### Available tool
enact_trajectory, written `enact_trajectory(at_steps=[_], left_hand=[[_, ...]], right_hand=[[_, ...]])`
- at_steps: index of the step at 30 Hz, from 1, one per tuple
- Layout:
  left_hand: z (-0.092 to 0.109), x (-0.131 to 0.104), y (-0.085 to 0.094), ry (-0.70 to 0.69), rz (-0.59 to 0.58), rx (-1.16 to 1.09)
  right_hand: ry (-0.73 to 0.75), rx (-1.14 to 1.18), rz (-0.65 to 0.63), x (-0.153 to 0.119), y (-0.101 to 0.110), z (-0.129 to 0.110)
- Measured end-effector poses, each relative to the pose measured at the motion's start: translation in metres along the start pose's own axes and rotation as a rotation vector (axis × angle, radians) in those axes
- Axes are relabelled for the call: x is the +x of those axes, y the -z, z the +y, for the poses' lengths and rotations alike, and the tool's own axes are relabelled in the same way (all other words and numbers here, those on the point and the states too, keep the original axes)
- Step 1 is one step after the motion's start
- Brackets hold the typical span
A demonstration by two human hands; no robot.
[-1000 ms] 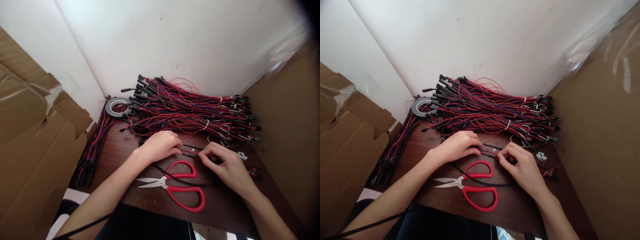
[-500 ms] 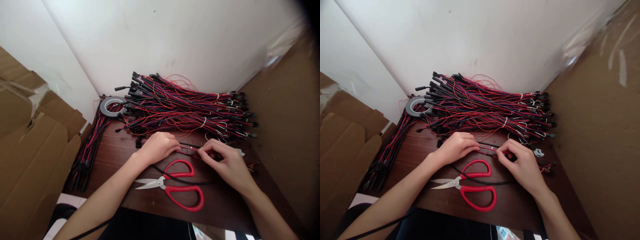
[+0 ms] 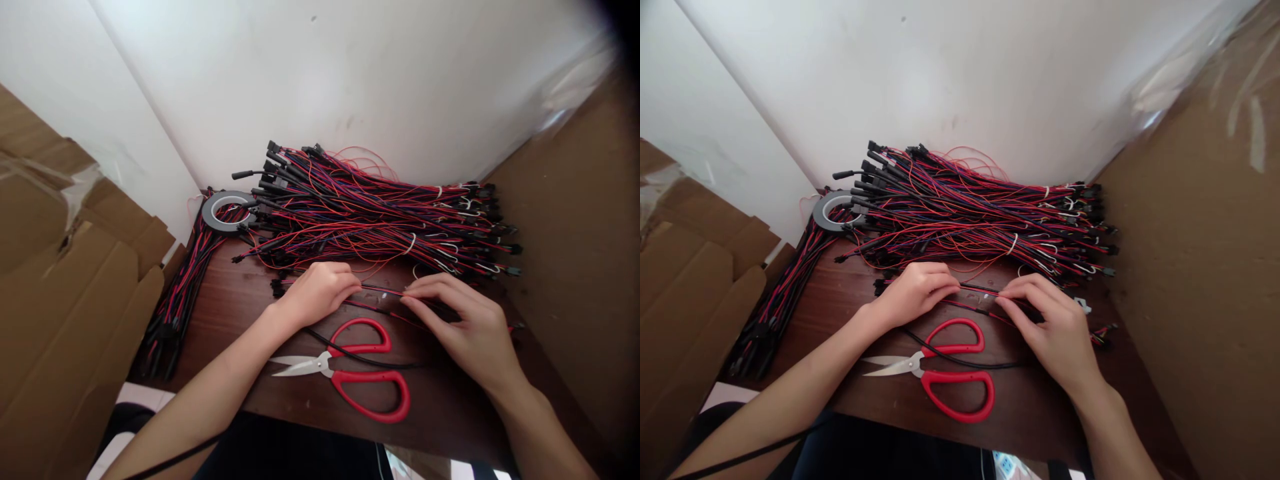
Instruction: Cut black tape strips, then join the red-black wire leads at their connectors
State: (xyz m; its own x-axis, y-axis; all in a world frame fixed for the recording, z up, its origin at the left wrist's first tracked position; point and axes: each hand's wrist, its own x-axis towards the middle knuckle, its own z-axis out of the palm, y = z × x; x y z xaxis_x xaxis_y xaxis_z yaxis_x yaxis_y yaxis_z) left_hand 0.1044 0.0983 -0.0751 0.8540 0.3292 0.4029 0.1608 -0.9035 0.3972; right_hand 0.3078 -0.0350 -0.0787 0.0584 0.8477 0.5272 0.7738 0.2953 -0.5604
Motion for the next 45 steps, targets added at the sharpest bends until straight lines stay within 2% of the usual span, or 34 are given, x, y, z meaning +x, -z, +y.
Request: enact_trajectory(at_steps=[12, 15, 19, 21, 25, 32, 45], left_hand=[[0.002, 0.001, 0.004, -0.102, -0.017, 0.104], [0.003, 0.001, 0.005, -0.092, -0.023, 0.119], [0.010, 0.005, 0.004, -0.098, -0.058, 0.156], [0.014, 0.007, 0.003, -0.108, -0.079, 0.177], [0.018, 0.010, 0.002, -0.118, -0.082, 0.185], [0.012, 0.005, 0.008, -0.116, -0.031, 0.175], [0.005, 0.002, 0.009, -0.037, 0.018, 0.081]], right_hand=[[-0.031, -0.084, 0.040, -0.001, -0.004, 0.004], [0.063, -0.155, 0.072, 0.003, -0.006, 0.000], [0.252, -0.175, 0.048, 0.009, -0.015, -0.007], [0.271, -0.153, 0.026, 0.009, -0.019, -0.009], [0.195, -0.132, 0.001, 0.006, -0.021, -0.011], [0.124, -0.094, 0.000, 0.006, -0.014, -0.007], [-0.045, 0.002, -0.027, 0.005, -0.006, -0.001]])
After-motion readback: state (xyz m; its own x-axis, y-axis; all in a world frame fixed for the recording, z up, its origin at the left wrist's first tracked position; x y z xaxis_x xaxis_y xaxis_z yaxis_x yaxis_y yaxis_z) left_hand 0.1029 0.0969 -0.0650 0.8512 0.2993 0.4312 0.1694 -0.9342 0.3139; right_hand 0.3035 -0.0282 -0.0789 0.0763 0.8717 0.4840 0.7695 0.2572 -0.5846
